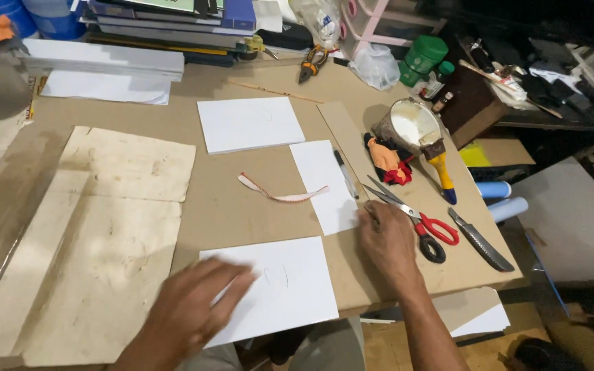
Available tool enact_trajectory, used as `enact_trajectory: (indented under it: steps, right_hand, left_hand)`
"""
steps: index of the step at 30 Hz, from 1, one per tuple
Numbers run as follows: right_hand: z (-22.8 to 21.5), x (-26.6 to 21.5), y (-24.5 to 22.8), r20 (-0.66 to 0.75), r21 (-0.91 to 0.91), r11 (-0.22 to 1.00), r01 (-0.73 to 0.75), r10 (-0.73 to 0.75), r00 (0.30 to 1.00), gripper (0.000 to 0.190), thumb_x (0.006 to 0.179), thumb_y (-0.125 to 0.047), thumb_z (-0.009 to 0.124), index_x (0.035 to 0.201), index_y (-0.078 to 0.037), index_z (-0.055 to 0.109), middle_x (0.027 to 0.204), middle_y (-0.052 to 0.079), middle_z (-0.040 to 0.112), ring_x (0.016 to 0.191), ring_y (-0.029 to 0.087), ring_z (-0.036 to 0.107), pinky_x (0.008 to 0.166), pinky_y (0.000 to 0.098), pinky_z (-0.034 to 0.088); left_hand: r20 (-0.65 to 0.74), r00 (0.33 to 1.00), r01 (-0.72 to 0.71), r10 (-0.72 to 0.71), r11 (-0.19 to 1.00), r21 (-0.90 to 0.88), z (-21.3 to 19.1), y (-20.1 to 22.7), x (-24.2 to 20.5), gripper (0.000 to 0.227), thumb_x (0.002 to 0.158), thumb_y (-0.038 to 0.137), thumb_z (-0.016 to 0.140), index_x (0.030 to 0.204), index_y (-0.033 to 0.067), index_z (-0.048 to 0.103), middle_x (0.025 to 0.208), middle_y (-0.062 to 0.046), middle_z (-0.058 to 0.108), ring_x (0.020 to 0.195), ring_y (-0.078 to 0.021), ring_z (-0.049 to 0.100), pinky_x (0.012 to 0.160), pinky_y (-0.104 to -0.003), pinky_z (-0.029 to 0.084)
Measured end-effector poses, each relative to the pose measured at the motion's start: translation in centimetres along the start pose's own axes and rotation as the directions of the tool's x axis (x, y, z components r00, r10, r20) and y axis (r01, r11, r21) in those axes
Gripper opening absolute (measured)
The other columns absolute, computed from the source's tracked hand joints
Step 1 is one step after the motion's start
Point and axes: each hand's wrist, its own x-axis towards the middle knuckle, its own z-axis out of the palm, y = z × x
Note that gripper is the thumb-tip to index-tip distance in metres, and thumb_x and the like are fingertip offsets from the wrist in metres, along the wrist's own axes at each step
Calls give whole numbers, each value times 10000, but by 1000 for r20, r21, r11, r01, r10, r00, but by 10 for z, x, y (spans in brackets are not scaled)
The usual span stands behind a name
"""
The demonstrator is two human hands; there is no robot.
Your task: The person cuts a small piece of paper with scissors, applies glue to a white sheet, and attaches a small paper strip. They then cut a larger white sheet and apply glue to another piece of paper, attaching a strip to it as well.
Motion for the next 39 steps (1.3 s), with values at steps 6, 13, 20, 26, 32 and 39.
enact_trajectory:
  steps: [6, 13, 20, 26, 32, 39]
  right_hand:
    - [-2, 34, -45, 383, -7, 885, -465, 432, 816, 724, 859, -293, 797, 1490, -73, 519, 1231, 231, 636, 1195, 388, 645, 909, 548, 581]
    - [0, 34, -54, 386, 204, 765, -610, 510, 769, 648, 905, -81, 698, 1518, -51, 488, 1236, 288, 658, 1234, 443, 633, 992, 593, 528]
    - [12, 6, 25, -173, 576, 773, -265, 432, 885, 279, 869, -79, 750, 1145, -113, 776, 1030, 161, 708, 944, 236, 672, 827, 396, 535]
    - [-37, -43, 7, 55, 858, 464, -221, 343, 938, 333, 884, -18, 784, 1201, -82, 704, 882, 1, 682, 773, 30, 624, 721, 176, 565]
    - [4, -82, 21, 169, 888, 377, -265, 270, 948, 565, 976, -40, 705, 1505, -85, 512, 864, -5, 644, 785, 36, 675, 713, 172, 598]
    - [16, -94, -26, 299, 781, 530, -330, 146, 943, 612, 914, 11, 751, 1477, 1, 511, 852, 175, 684, 742, 153, 638, 673, 271, 568]
  left_hand:
    - [491, 837, 178, -241, 969, 172, 86, -54, 110, 344, 967, 139, 651, 1292, 34, 691, 1270, -213, 680, 1208, -381, 656, 983, -484, 533]
    - [261, 909, 162, -325, 852, 498, 143, -143, 129, 205, 1024, 100, 591, 1152, 79, 749, 1134, -120, 731, 1022, -267, 714, 822, -382, 574]
    - [198, 930, 282, -309, 947, 153, 105, -110, 147, 466, 991, 136, 625, 1450, 72, 575, 1401, -189, 598, 1353, -389, 552, 1096, -505, 480]
    - [378, 831, 535, -408, 774, -340, 32, -17, 129, 1070, 773, 655, 778, 1576, 80, 366, 1354, -266, 642, 1255, -433, 641, 1115, -547, 461]
    - [156, 794, 605, -587, 740, -295, 7, 5, 27, 668, 877, 403, 782, 1420, 74, 575, 943, -205, 769, 841, -341, 759, 776, -455, 602]
    - [-58, 626, 745, -778, 619, -249, -3, 26, -78, 497, 976, 266, 657, 1367, -38, 608, 1128, -308, 740, 947, -432, 760, 744, -475, 623]
